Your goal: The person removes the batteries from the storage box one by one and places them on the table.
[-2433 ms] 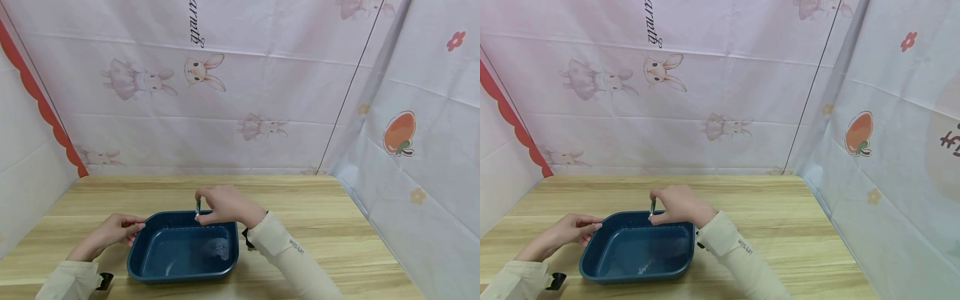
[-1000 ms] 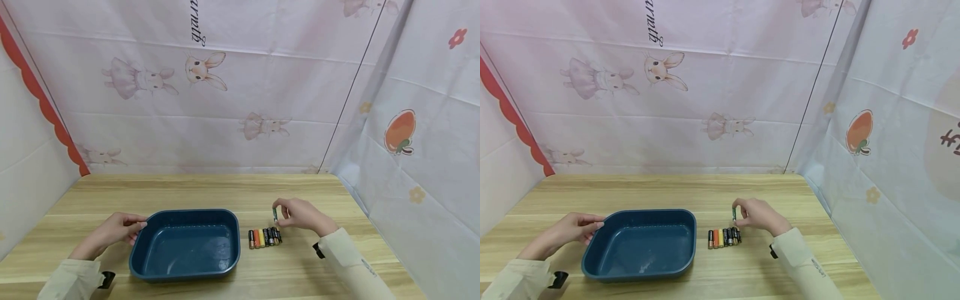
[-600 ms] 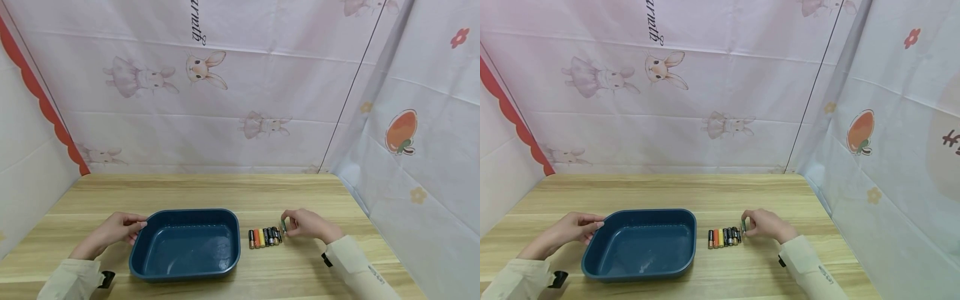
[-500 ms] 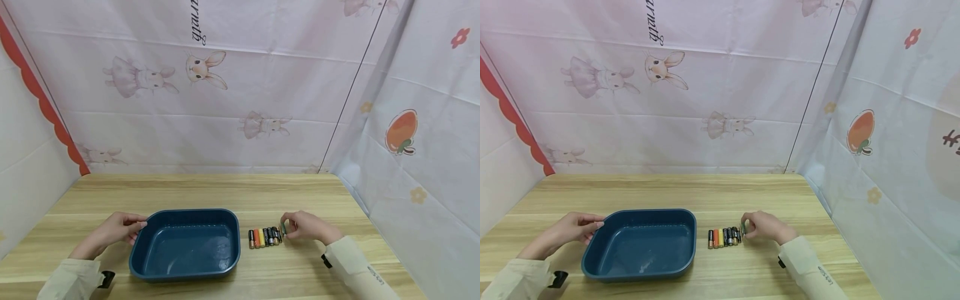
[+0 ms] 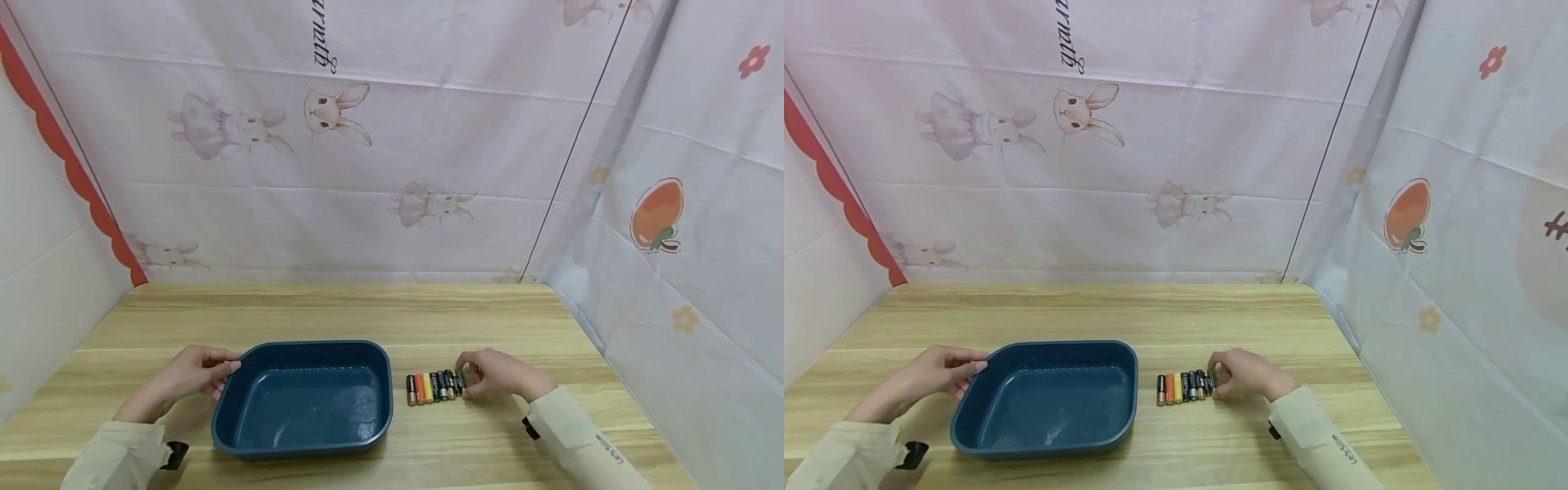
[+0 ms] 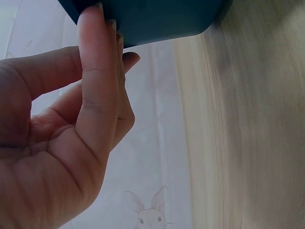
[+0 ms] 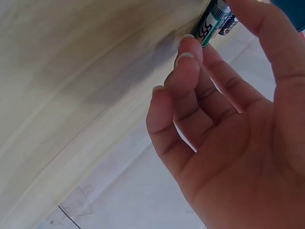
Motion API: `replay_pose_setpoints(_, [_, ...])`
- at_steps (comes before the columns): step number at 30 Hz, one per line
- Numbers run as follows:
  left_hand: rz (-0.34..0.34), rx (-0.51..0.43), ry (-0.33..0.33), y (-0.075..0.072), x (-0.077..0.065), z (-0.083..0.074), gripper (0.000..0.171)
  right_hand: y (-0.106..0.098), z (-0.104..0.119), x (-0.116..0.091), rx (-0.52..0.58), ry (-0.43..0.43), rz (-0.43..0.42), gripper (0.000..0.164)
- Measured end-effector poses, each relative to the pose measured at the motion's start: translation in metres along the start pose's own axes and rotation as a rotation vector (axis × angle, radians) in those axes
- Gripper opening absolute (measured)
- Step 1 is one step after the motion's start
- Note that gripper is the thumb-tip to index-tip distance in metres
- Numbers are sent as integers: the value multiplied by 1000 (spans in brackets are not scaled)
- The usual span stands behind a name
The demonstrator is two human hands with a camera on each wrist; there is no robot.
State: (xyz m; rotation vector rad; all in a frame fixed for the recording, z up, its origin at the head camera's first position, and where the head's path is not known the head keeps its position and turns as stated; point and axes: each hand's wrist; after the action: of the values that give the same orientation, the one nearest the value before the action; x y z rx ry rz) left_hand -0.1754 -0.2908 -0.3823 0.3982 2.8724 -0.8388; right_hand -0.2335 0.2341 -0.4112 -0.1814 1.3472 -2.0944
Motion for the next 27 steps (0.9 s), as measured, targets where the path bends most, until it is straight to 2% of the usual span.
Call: replay_pose_setpoints(27, [13, -6, 10, -1, -1, 0, 42, -1, 3, -3, -9, -3, 6, 44])
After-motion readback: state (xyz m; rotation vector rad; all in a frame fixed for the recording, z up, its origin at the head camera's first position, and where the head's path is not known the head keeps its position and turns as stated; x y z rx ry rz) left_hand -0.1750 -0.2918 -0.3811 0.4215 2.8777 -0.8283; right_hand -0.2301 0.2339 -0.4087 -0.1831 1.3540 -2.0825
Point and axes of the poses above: each hand's wrist, its own x-axis towards the middle knuckle, its own y-axis out of the palm, z = x × y, and after that the axes turned 6 degrees about y, right-handed
